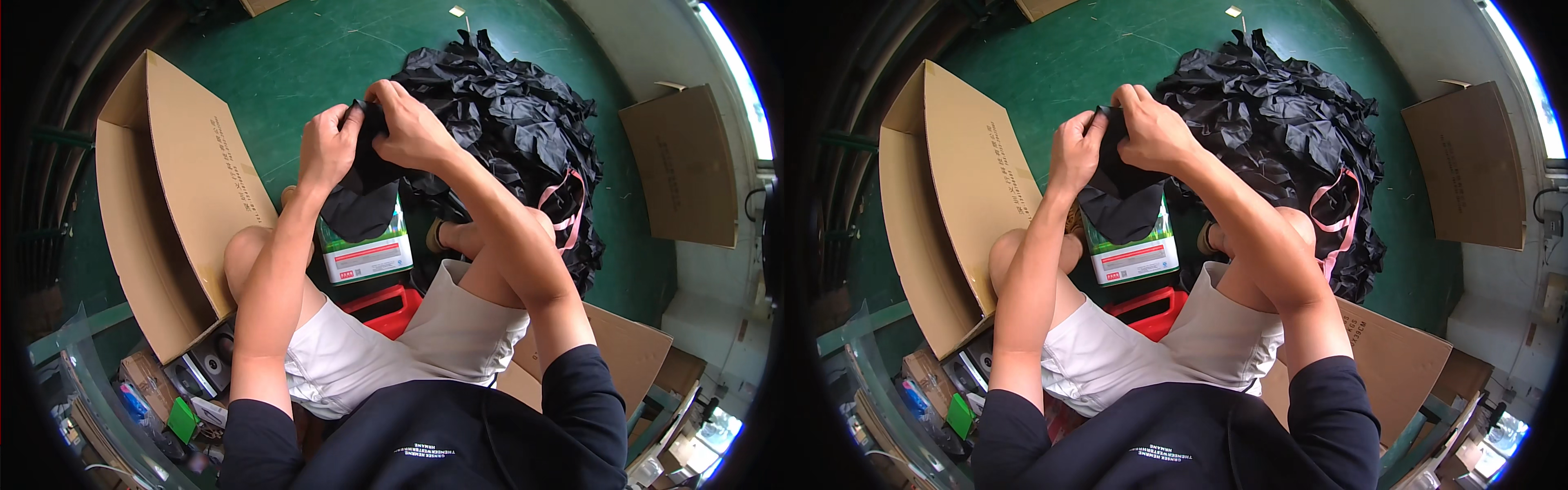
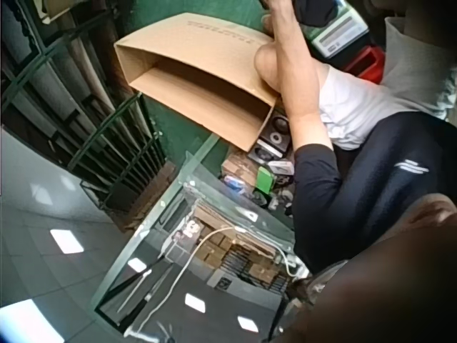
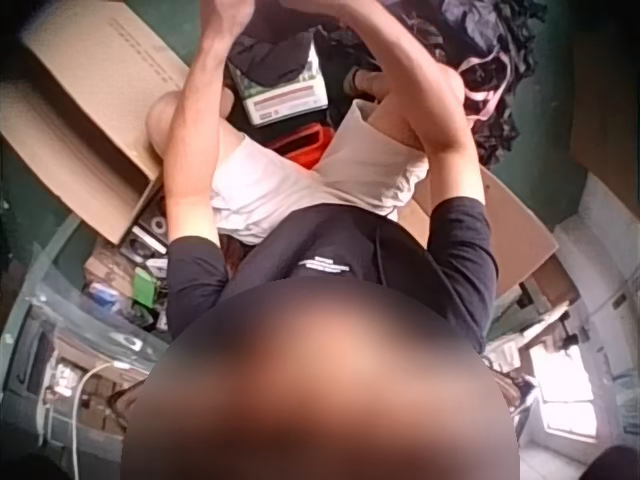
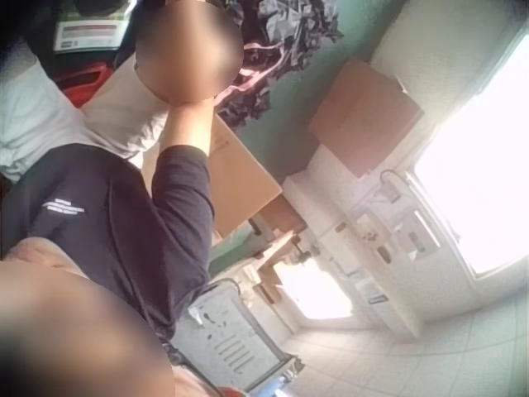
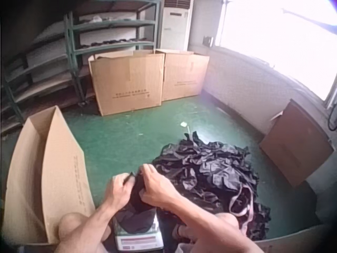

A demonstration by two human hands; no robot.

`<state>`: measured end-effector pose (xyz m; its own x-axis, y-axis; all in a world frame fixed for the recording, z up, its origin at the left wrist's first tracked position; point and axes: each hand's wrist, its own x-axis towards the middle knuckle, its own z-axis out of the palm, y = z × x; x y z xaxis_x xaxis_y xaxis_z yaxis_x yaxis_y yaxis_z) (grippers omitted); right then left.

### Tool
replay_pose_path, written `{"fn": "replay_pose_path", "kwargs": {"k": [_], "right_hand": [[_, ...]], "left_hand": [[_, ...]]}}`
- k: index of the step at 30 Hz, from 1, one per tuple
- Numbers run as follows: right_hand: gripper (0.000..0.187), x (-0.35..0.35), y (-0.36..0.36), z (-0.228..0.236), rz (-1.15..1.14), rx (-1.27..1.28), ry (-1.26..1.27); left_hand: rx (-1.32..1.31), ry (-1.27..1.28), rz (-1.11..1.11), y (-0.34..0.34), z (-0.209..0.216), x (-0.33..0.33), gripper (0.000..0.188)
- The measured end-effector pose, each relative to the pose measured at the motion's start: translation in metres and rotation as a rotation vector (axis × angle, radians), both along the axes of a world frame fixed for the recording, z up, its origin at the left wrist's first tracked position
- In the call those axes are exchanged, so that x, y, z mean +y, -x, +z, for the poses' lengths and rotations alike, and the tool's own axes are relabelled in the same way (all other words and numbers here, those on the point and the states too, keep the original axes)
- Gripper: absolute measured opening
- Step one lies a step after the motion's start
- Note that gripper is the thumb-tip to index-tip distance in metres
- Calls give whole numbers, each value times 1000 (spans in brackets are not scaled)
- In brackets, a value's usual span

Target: Inspect and sort black fabric bags from a pile.

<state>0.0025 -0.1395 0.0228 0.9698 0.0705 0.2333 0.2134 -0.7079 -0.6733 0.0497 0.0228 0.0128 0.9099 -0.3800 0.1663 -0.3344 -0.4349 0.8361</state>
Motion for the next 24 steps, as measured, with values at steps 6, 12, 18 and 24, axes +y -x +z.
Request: {"fn": "replay_pose_path", "kwargs": {"k": [6, 12, 18, 24], "right_hand": [[24, -21, -13, -4, -101, 9, -99], [22, -35, -19, -1, -67, 266, -689], [22, -46, -21, 2, -80, 405, -945], [22, -63, -23, 3, -164, 56, -436]], "left_hand": [[-100, -55, -90, 6, 19, 4, 16], [-211, -42, -84, -5, 9, 12, 16], [149, 115, -18, -18, -5, 22, 19], [600, 500, -310, -26, 6, 40, 19]]}}
